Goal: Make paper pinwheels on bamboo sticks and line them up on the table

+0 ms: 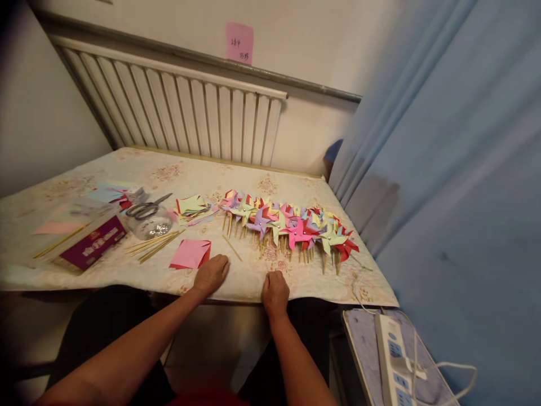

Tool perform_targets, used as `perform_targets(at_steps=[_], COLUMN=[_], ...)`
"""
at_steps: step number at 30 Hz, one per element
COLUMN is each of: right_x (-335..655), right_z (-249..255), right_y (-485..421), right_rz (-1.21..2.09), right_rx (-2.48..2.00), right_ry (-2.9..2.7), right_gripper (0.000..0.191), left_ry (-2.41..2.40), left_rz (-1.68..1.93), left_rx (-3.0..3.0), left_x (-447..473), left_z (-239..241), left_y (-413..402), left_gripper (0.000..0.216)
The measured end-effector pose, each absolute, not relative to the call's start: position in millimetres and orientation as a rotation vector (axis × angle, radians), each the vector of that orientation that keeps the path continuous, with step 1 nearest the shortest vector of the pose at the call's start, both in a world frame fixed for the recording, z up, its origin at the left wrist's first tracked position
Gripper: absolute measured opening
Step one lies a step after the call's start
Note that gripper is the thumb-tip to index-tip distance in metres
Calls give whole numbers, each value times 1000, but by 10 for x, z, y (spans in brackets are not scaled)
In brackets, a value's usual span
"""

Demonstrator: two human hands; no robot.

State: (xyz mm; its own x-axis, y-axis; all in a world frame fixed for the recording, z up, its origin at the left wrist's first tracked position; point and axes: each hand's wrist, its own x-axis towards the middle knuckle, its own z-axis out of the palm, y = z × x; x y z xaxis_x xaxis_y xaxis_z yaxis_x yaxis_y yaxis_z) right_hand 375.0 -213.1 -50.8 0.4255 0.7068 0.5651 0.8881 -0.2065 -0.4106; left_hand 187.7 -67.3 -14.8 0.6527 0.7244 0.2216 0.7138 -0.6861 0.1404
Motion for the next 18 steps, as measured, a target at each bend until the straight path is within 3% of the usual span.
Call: perform_targets(at_steps=[18], right_x=[3768], right_z=[-438], right_y=[-2348], right_rz=[-107], right_rx=[-1802], right_ry=[-1444], right_gripper=[21], left_ry=[1223], left_rz=[380], left_rx=[2850], left_x=[1883], left_z=[-173], left_y=[-618], left_gripper=[32])
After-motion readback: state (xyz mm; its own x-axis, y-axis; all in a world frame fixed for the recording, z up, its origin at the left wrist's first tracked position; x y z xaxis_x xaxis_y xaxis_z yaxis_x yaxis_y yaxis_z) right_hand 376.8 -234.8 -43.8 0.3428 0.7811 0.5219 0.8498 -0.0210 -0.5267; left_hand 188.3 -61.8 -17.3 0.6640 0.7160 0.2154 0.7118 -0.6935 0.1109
